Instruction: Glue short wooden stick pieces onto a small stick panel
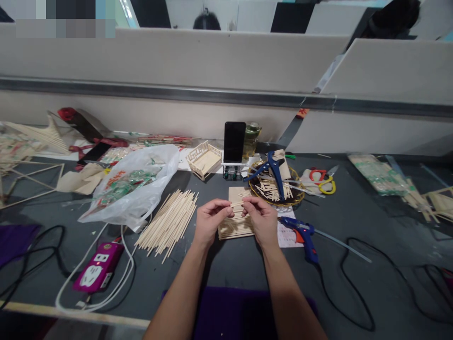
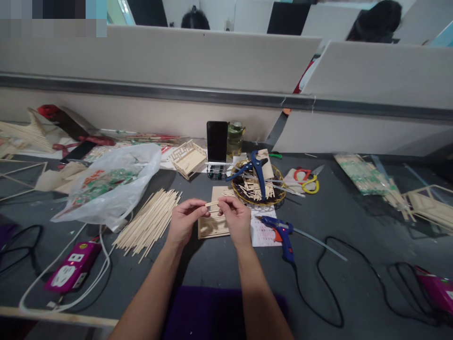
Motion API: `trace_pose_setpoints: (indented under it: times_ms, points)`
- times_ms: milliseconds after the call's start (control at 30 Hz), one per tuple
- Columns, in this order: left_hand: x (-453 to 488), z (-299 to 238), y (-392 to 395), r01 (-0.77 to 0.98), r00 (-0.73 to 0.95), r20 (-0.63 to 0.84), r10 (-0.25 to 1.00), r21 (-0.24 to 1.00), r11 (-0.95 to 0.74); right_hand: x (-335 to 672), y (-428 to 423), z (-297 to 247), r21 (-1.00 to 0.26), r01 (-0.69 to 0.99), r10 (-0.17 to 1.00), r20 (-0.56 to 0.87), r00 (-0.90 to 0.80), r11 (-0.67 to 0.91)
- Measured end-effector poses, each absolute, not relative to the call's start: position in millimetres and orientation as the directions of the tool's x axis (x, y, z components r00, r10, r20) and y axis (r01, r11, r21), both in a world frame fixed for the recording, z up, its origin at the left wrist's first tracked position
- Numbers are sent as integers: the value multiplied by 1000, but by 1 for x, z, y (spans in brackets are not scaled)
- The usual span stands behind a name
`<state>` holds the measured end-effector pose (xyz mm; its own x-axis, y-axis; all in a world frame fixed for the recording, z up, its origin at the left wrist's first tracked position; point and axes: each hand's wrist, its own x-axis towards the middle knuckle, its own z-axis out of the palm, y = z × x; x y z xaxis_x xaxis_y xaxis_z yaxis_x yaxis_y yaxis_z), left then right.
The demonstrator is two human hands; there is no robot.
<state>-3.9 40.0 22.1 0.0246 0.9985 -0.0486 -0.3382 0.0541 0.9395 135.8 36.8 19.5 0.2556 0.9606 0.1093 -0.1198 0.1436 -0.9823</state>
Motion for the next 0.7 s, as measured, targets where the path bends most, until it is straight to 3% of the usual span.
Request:
trace_pose_setpoints:
  times_ms: [467,700]
  points:
    - [-4,21,41,-343,45,-55,997,937,67,137,37,21,-985,-137,969,68,236,102]
    - [-4,19,42,-338,31,-66,997,938,73,137,35,24,-984,-45,957,155,244,171]
